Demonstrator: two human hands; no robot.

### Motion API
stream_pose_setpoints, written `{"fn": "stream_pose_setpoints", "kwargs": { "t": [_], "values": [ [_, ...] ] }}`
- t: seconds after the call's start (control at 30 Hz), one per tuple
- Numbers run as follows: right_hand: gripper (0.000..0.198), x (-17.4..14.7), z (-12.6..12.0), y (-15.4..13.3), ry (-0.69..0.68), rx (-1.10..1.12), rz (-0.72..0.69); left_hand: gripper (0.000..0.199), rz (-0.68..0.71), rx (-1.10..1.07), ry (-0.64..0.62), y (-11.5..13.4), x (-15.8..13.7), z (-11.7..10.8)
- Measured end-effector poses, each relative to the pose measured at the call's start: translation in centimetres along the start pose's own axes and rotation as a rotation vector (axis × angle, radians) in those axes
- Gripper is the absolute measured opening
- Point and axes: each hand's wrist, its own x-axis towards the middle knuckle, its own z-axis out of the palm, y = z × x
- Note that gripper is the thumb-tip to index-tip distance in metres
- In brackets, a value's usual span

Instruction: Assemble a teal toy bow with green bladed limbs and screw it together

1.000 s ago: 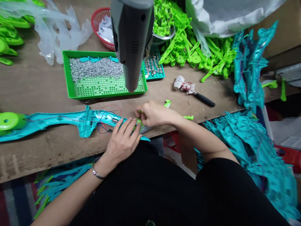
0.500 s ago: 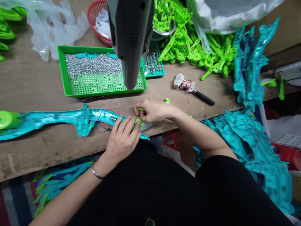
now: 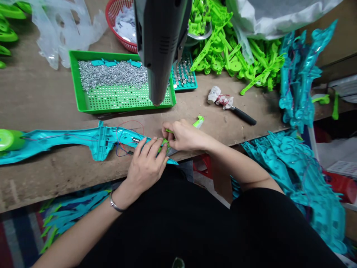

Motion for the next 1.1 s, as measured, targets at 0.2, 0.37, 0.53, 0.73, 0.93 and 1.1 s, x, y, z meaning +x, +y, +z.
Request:
{"fn": "stream_pose_setpoints", "kwargs": {
  "t": [0.2,0.37,0.53,0.73,0.93,1.1],
  "values": [
    [0.024,-0.6,0.9,-0.2,0.069,-0.086,0.018,0.033,-0.042,-0.038,-0.073,0.2,0.3,-0.4],
    [0.025,-0.7,1.1,-0.3,0.073,-0.119,0.024,0.033,-0.052,-0.054,-0.088,0.1,0.4,-0.6],
    [0.024,-0.6,0.3,0.0,0.054,-0.029,0.003,0.034,-0.037,-0.040,-0.084,0.1,0.4,-0.7],
    [0.023,-1.1,-1.1,0.3,0.044,0.068,0.024,0.035,-0.036,-0.055,-0.089,0.1,0.2,-1.0],
    [0.027,-2.2,-2.2,0.6,0.219,0.085,0.074,0.034,-0.031,-0.073,-0.093,-0.1,0.1,-0.8],
    [0.033,-3.7,-2.8,1.6,0.356,0.167,0.053,0.033,-0.015,-0.119,-0.066,-0.2,0.3,-1.1]
  ]
}}
